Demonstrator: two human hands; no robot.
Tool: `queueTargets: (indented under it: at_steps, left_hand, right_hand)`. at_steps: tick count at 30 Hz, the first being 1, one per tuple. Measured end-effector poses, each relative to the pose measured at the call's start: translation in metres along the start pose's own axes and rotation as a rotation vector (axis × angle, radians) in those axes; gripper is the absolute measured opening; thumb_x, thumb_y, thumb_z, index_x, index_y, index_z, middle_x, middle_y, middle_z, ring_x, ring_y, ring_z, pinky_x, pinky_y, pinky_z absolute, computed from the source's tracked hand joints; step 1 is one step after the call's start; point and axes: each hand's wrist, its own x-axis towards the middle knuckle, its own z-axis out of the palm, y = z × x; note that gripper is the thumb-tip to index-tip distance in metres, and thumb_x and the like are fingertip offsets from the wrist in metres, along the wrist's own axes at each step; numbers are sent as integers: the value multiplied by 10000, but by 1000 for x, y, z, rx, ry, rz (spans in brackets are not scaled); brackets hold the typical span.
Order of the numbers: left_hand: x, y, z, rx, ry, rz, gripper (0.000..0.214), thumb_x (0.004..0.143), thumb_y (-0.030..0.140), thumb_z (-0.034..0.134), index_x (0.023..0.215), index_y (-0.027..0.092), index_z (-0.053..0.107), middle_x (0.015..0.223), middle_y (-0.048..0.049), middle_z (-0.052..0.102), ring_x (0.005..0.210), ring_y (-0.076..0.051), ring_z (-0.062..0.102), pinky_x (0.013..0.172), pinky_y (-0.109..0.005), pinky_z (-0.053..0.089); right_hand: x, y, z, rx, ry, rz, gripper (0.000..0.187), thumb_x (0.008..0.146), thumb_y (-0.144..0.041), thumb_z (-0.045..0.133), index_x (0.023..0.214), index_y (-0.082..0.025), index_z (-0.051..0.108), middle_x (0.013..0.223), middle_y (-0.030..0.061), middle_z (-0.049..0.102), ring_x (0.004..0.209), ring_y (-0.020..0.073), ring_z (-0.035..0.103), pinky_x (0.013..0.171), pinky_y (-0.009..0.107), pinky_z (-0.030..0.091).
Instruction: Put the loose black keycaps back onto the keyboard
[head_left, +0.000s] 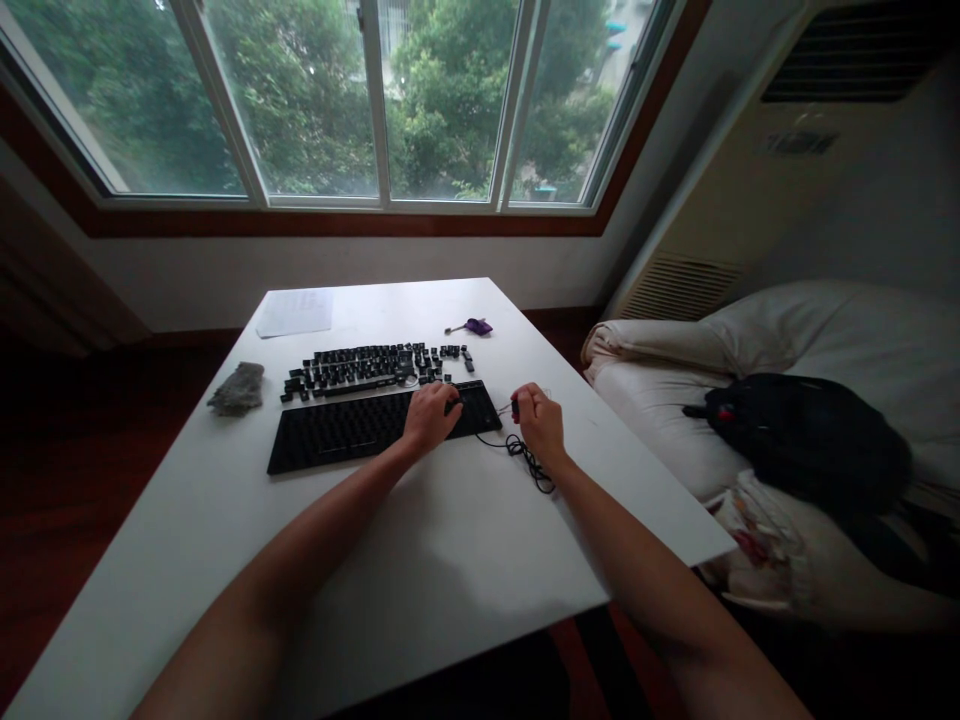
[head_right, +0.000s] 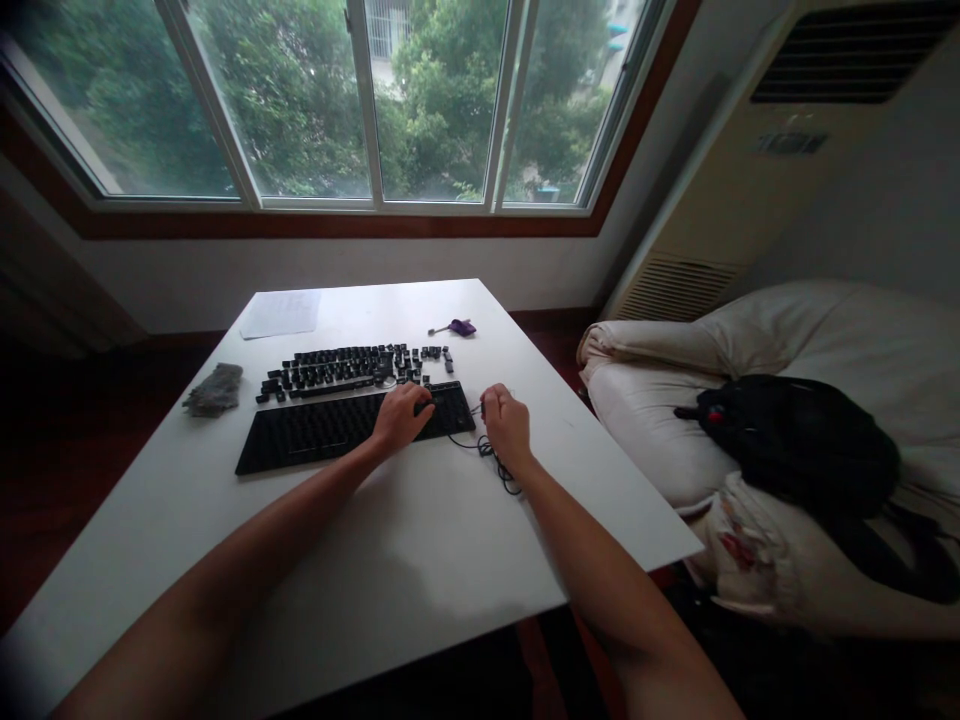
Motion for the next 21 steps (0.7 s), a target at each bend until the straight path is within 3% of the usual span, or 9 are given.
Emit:
queueTargets:
  at_steps: [6,10,15,21]
  left_hand:
    - [53,-12,4,131,-4,-66,140,874,344,666,980,266,713,1096,-69,630,1086,-274,529,910,-401,427]
    - [81,-15,17,193,-53,-104,172,854,374,675,990,280,722,1133,-78,626,1132,-300,501,936,-423,411]
    - [97,-21,31,239,-90,-138,194,837,374,662,992,275,725,1172,-95,620,1166,-324,475,968,-458,388]
    - [112,-27,36,306,-203,-148,210,797,385,672,955,261,733,1174,-111,635,1174,-346,462,965,-478,386]
  right_hand:
    - [0,4,3,108,-111,8,411,997,-494,369,855,-218,637,598,-8,639,567,157,602,616,255,439]
    - [1,10,2,162,-72,40,413,990,-506,374,854,-214,634,595,-8,638,550,151,599,607,255,449]
    - [4,15,-3,208,-29,68,428,984,-531,374,848,-216,631,597,-4,638,541,151,590,611,261,471]
    - [8,19,-3,249,-35,109,431,974,-558,397,857,-213,628,600,1,632,556,158,608,601,264,482]
